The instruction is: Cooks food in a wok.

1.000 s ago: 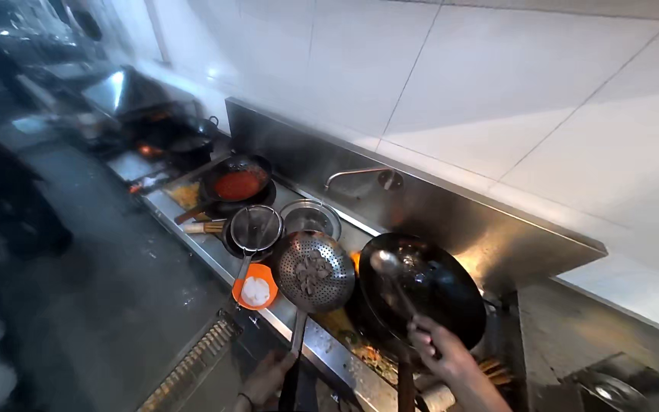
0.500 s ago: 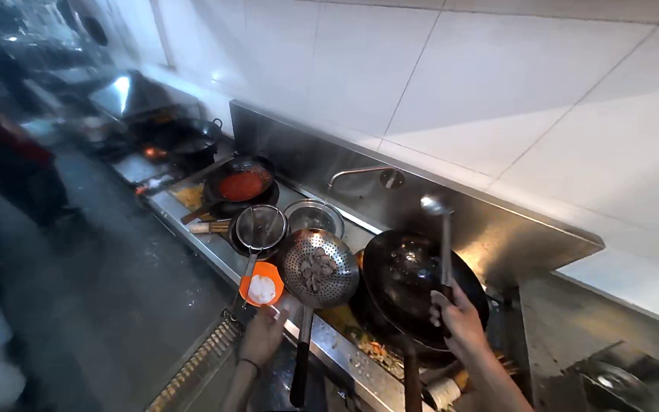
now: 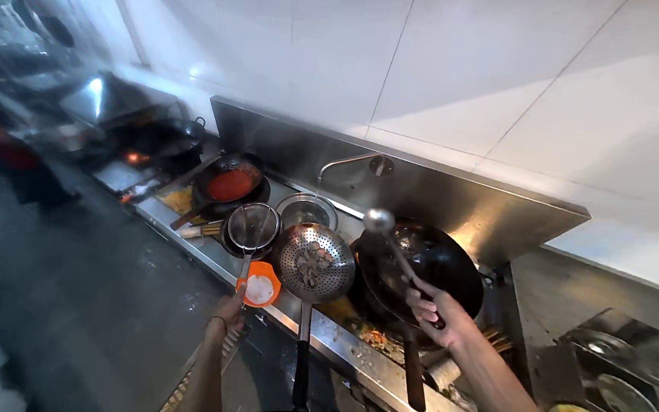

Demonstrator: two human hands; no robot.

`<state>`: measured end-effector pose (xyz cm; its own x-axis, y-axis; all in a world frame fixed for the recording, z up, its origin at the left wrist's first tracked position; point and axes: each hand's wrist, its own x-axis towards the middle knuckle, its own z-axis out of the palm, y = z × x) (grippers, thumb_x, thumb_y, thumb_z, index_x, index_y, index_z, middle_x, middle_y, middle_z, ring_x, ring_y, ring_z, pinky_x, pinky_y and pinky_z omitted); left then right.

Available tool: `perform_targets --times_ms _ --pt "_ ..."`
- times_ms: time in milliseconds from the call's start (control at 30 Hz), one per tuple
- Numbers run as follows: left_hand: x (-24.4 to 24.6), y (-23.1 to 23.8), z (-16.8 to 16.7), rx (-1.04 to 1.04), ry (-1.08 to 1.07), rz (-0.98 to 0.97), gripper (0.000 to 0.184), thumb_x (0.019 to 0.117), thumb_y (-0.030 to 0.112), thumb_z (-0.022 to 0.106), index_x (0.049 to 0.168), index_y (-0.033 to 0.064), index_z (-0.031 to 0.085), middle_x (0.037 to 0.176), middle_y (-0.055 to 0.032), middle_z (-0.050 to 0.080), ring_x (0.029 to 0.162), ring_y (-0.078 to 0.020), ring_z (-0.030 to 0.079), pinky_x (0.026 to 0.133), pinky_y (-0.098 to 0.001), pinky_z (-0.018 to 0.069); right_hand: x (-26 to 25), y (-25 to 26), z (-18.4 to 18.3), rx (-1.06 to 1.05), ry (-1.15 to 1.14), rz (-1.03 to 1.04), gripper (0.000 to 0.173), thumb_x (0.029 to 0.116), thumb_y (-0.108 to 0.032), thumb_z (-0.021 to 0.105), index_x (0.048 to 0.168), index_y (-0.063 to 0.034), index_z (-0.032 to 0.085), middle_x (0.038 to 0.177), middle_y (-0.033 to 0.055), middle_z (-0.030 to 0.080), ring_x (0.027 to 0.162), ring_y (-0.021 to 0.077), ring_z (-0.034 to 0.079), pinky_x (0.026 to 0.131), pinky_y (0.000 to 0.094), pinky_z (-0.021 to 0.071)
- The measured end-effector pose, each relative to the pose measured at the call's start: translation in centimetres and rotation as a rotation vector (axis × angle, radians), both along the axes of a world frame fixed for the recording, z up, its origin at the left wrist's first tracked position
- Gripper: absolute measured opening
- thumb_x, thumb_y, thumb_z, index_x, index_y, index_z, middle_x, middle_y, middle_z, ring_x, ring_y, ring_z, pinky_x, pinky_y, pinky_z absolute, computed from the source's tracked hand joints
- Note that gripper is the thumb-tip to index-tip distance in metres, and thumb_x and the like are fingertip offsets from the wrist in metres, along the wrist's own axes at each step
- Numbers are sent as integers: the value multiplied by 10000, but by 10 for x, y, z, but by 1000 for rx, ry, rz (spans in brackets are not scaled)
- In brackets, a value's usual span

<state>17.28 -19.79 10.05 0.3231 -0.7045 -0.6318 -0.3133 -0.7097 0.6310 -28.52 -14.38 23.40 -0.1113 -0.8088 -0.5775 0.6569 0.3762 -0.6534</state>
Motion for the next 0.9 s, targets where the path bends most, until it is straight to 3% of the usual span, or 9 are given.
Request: perform_targets --times_ms 67,133,267,400,500,667,733,833,900 --pt "-13 6 22 -194 -350 -23 785 972 623 570 1412 -27 545 1361 -260 595 1271 -382 586 1089 -549 466 1 3 19 -138 327 43 298 1126 -274 381 1348 -141 530 712 2 492 409 41 367 341 176 335" --pt "-41 26 47 -460 -483 -105 663 969 534 607 1292 -45 616 1273 -280 621 1220 -432 594 1061 -580 475 -4 12 18 -242 649 82 354 1106 -218 429 1439 -111 483 775 61 550 473 137 488 399 274 456" --pt "-107 80 52 -177 -130 -423 742 959 632 580 1348 0 578 1226 -187 678 1148 -308 666 1034 -509 526 -31 37 -35 -212 1046 39 479 1057 -233 532 1511 -102 450 846 100 611 544 191 543 461 361 486" --pt "-129 112 23 85 374 -346 702 964 522 675 1408 9 494 1079 -191 697 910 -293 719 837 -470 610 -54 60 -97 37 1402 58 603 1048 -189 558 1604 -84 349 1457 226 568 1223 372 638 1037 572 500" --pt "-134 121 14 199 741 -185 515 1051 464 562 1375 71 495 872 -130 687 716 -231 695 637 -372 603 -33 67 -117 368 1366 88 557 1034 -177 555 1553 -49 397 1179 295 678 1028 453 693 889 652 537" --pt "-134 112 0 320 1096 1 421 1097 441 417 1144 59 586 779 -62 621 539 -115 570 473 -240 507 -4 18 -68 183 302 -22 144 1102 -212 404 1113 -99 492 654 -11 468 398 47 387 342 187 358" --pt "-136 110 -5 335 1056 -39 376 1087 431 469 1106 73 585 708 -21 562 471 -83 510 431 -214 479 -22 -2 -50 60 237 -45 211 1101 -231 436 1259 -131 534 723 -4 516 421 37 399 351 175 359" --pt "-136 109 3 308 896 -95 405 1076 454 506 1124 57 569 729 -45 589 524 -116 560 479 -245 507 -40 -1 -70 104 960 -1 462 1088 -203 485 1539 -123 430 842 110 566 522 188 496 445 353 452" --pt "-139 111 7 270 806 -117 454 1077 471 493 1192 36 549 767 -88 637 593 -167 625 532 -291 546 -38 17 -94 300 1261 47 519 1068 -209 500 1555 -69 385 1088 276 675 852 409 687 752 599 559"
